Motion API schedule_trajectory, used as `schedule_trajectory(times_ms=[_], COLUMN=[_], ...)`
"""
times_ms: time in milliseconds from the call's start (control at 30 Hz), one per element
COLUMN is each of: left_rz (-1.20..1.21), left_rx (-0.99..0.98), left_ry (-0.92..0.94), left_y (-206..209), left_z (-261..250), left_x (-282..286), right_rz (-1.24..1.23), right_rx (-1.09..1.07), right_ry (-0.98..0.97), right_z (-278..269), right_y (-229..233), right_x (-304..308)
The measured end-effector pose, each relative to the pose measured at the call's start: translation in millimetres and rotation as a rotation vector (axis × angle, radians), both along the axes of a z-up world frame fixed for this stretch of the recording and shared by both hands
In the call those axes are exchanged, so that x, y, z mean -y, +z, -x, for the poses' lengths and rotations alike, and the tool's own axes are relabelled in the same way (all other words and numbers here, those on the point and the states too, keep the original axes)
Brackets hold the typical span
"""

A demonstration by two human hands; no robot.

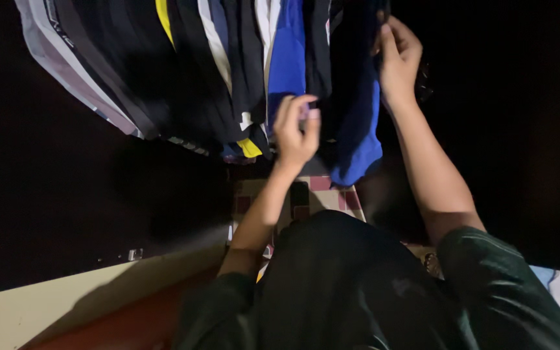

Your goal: The person takes several t-shirts from a pile on the bed, places each on a hanger, and hangs them in a closet. The garments handled include a blue t-shirt, a black t-shirt, and a grey t-shirt.

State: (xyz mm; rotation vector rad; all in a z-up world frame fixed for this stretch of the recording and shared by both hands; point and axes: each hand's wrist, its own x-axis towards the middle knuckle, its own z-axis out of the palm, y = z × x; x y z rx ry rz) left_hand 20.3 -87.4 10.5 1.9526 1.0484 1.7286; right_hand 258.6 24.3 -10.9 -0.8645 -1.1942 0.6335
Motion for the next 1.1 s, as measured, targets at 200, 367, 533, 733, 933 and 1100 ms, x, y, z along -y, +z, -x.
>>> schedule_trajectory(times_ms=[200, 367, 533, 733, 933, 1100], left_rz=[0.149, 0.115, 0.197, 0.113, 0.001, -0.048], left_rx=[-0.316, -0.309, -0.347, -0.316, -0.243, -0.245], left_ry=[-0.017, 0.050, 0.082, 0.127, 0.200, 0.268], left_y=[40, 60, 77, 78, 77, 80], left_z=[-60, -76, -84, -89, -94, -93], left_x=[4, -6, -25, -52, -63, -66], right_rz=[-0.046, -0.102, -0.117, -0.038, 0.014, 0.078], right_rx=[0.034, 0.050, 0.126, 0.170, 0.149, 0.204], right_ry=[0.013, 0.003, -0.022, -0.022, 0.136, 0.147], right_z=[2, 7, 5, 7, 9, 8], right_y=[34, 55, 68, 83, 100, 114], right_x=[-21, -47, -71, -74, -74, -78])
